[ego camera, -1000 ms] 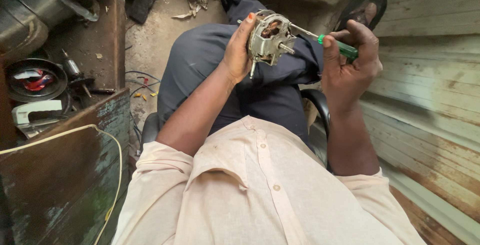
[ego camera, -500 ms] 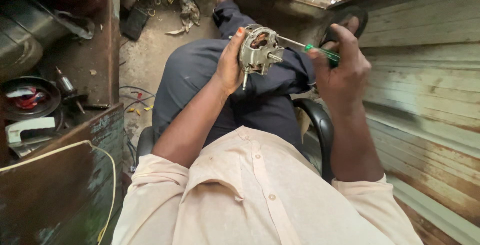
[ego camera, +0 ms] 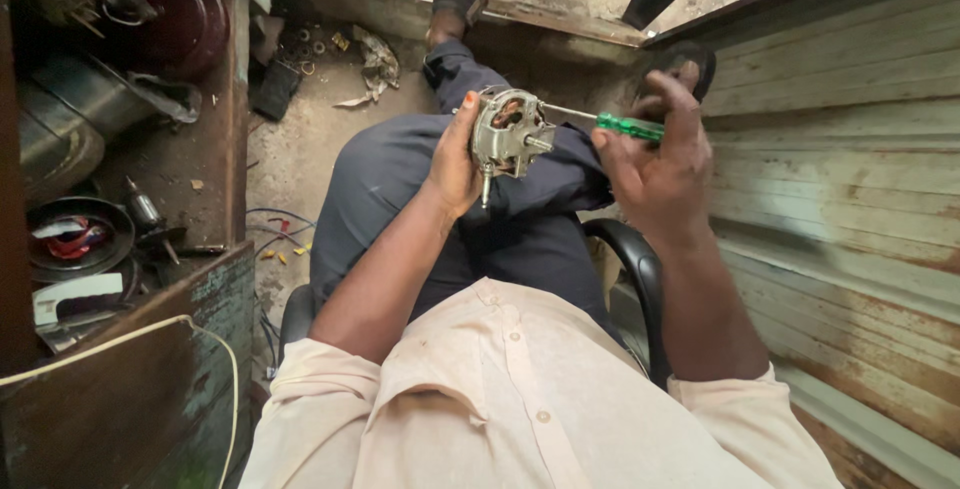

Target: The person holds a small electrical component, likely a fan capacitor, and uses a screwdriver to adjust internal parts. They also use a hammer to tap the component while seated in a workshop.

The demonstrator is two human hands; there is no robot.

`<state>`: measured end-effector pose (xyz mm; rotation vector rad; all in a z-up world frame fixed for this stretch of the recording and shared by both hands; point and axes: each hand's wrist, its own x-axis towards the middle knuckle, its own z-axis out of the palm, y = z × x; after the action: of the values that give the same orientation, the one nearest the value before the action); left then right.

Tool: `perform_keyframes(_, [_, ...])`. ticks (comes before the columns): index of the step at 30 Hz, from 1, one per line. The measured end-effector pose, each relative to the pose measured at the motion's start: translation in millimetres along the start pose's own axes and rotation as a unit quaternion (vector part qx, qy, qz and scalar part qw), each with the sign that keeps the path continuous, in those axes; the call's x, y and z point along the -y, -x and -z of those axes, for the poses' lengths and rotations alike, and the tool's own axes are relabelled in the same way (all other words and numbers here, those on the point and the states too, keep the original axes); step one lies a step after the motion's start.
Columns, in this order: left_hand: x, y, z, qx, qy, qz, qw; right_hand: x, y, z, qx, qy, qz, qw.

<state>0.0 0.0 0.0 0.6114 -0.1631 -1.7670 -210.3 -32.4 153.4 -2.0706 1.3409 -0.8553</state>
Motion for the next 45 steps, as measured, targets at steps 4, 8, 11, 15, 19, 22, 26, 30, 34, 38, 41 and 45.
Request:
perform_keyframes(4, [4.1,0.1,2.3,0.012,-0.011,-0.012,1.000,1.2,-4.9,3.2,-0.010,0.159,0.036,0.987])
perform_keyframes(8, [3.7,-0.2,3.0,0.009,0.001,-0.010,1.000,-0.2,-2.2,3.4,0.022,0.058,0.084,0.995])
perform_keyframes(11, [2.7,-1.1,2.7,0.024,-0.005,-0.015,1.000,-2.2,1.7,1.8,0.057,-0.111,0.058,0.991])
perform_keyframes(15, [3.9,0.3,4.0,0.005,-0.010,0.005,1.000,-3.7,-1.3,1.6,0.007,0.055,0.081,0.995])
perform_keyframes(19, [9.4,-4.7,8.5,0.012,-0.009,-0.006,1.000,-4.6,-6.6,-0.8,-0.023,0.117,0.032,0.992])
perform_keyframes(22, [10.1,-1.6,10.5,-0.023,0.003,0.002,1.000,-2.3,-6.3,-0.4,-0.046,0.120,0.128,0.983])
perform_keyframes(26, [3.4,-0.2,7.2,-0.038,0.009,0.032,0.999,6.1,-2.3,-0.3,-0.009,-0.009,0.104,0.994])
perform_keyframes(30, [-4.0,-8.1,3.3,-0.046,0.010,0.039,0.998,18.2,-8.8,4.7,-0.051,0.106,0.090,0.989])
perform_keyframes(34, [6.1,-6.8,3.7,-0.059,0.050,0.045,0.996,22.3,-16.3,6.4,-0.052,0.179,0.096,0.978])
perform_keyframes(38, [15.2,-10.6,-0.9,-0.077,0.072,0.071,0.992,21.7,-23.3,8.5,-0.018,0.198,0.128,0.972])
perform_keyframes(41, [18.3,-10.4,-2.8,-0.050,0.037,0.054,0.997,24.3,-24.5,7.9,0.000,0.187,0.133,0.973])
perform_keyframes(45, [16.2,-12.6,-2.4,-0.041,0.039,0.040,0.998,27.3,-26.9,4.2,0.028,0.121,0.108,0.986])
